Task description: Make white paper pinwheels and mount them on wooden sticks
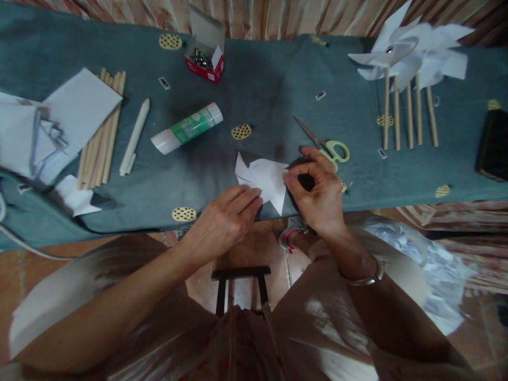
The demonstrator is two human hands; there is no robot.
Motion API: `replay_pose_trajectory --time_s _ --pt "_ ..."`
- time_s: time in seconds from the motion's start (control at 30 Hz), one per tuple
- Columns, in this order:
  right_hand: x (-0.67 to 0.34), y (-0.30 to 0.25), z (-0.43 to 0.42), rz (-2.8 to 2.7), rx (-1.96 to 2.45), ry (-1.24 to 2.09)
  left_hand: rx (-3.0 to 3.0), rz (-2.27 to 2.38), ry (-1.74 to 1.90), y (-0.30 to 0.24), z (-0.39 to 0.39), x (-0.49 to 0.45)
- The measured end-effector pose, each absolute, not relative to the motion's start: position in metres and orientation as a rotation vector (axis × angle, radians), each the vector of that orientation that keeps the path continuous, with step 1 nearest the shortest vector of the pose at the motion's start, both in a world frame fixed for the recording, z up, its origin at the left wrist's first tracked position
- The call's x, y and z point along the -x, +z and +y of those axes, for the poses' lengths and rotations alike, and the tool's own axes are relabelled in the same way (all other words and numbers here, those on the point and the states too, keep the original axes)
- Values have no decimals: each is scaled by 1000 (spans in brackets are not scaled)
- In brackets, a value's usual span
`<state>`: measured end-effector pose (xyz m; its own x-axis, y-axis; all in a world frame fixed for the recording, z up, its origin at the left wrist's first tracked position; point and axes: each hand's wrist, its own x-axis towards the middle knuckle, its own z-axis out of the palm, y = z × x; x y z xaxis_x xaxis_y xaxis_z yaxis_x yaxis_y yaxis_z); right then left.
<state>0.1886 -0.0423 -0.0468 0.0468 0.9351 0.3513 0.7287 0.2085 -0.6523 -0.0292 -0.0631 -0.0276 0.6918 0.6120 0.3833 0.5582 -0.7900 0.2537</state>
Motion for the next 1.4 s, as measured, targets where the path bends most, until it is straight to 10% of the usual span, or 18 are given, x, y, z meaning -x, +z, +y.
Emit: replay_pose_trajectory --time_s 1.4 --pt "-173 -20 -53 -2133 1199 266 -2785 1002 538 -25 -63 29"
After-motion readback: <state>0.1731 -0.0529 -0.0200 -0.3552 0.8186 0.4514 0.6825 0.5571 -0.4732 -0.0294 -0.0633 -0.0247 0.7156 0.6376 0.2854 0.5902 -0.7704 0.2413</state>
